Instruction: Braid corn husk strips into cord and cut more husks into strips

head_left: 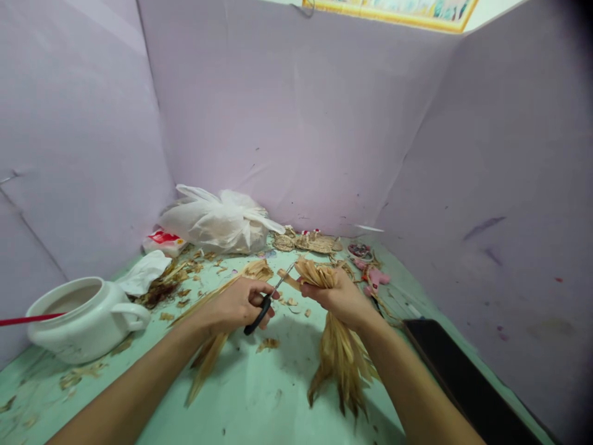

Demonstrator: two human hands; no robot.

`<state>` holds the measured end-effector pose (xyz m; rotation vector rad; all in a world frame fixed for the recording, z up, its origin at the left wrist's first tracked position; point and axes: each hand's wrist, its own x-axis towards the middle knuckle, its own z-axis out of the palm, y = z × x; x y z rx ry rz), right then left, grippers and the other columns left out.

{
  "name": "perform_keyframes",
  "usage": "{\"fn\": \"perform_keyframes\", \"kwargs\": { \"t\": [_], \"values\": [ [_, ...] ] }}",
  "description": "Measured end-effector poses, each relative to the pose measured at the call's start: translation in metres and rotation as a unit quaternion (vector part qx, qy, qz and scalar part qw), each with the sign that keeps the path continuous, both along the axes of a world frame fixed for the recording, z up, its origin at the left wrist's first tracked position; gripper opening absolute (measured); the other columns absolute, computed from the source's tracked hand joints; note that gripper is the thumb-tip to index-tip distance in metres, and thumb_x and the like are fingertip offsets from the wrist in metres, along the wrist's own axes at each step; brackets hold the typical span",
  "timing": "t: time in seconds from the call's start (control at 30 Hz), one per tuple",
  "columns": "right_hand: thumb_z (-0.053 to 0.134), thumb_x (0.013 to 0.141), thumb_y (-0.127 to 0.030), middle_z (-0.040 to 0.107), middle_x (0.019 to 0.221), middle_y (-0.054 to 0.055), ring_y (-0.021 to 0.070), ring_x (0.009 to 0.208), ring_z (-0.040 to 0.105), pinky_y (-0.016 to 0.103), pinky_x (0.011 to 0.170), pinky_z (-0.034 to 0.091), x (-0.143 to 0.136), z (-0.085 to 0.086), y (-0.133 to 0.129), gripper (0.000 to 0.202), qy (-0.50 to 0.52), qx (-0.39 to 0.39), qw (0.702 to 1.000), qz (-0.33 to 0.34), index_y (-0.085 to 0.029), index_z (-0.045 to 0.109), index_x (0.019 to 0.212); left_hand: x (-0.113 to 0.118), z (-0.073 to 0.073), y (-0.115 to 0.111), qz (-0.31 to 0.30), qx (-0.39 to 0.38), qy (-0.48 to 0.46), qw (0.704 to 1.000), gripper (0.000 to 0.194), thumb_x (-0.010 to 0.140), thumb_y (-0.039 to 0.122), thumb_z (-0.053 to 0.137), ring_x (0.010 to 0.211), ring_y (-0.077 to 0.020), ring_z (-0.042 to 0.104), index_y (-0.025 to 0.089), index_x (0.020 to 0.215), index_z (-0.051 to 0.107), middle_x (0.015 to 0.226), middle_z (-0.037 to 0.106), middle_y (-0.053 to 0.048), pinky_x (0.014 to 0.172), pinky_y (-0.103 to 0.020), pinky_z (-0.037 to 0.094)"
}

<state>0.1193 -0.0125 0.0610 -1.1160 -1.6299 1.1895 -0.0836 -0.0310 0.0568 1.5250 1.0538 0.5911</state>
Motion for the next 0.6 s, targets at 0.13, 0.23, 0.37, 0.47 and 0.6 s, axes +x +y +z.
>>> {"fn": "perform_keyframes", "kwargs": {
  "t": [0.13,0.23,0.37,0.47,0.6],
  "values": [
    [0.059,0.062,-0.022,0.041,0.057,-0.004,0.0074,0.053,0.034,0.022,0.051,0.026,0.0008,-0.0014,0.0017,0.012,-0.011,0.0,1.0,0.004,-0.016,0.049,0.061,-0.0002,-0.0005,0.0008,0.012,-0.022,0.003,1.0,0.042,0.055,0.012,0.054,0.064,-0.0194,0.062,0.013,0.097,0.053,0.081,0.063,-0.008,0.045,-0.023,0.045],
    [0.059,0.062,-0.022,0.039,0.053,-0.005,0.0066,0.049,0.032,0.022,0.049,0.024,0.0019,0.0005,0.0024,0.013,-0.02,-0.005,1.0,0.002,-0.015,0.049,0.058,0.0011,0.0003,-0.0005,0.021,-0.029,-0.003,0.999,0.042,0.053,0.01,0.051,0.062,-0.0192,0.062,0.012,0.096,0.052,0.08,0.063,-0.008,0.045,-0.024,0.045],
    [0.059,0.061,-0.023,0.04,0.051,-0.005,0.0061,0.048,0.031,0.021,0.048,0.023,0.0026,0.0047,0.0014,0.011,-0.016,-0.008,1.0,0.0,-0.015,0.051,0.058,0.0024,0.0008,-0.0016,0.017,-0.03,-0.002,0.999,0.04,0.054,0.012,0.053,0.056,-0.0175,0.061,0.012,0.094,0.051,0.076,0.063,-0.008,0.044,-0.024,0.044],
    [0.059,0.06,-0.023,0.038,0.049,-0.006,0.0055,0.046,0.03,0.021,0.047,0.023,0.0021,0.0066,-0.0004,0.012,-0.018,-0.015,1.0,-0.011,-0.015,0.051,0.057,0.0016,0.0002,-0.0007,0.01,-0.031,0.0,0.999,0.039,0.056,0.013,0.054,0.054,-0.0163,0.06,0.013,0.095,0.051,0.075,0.064,-0.007,0.043,-0.023,0.044],
    [0.058,0.06,-0.022,0.038,0.049,-0.006,0.0056,0.047,0.03,0.022,0.048,0.023,-0.0003,0.0081,-0.0035,0.012,-0.021,-0.017,1.0,-0.005,-0.015,0.049,0.056,-0.0008,-0.0007,0.0002,-0.017,-0.012,-0.003,1.0,0.039,0.058,0.015,0.058,0.066,-0.0175,0.061,0.014,0.096,0.051,0.085,0.063,-0.008,0.049,-0.023,0.045]
  ]
}}
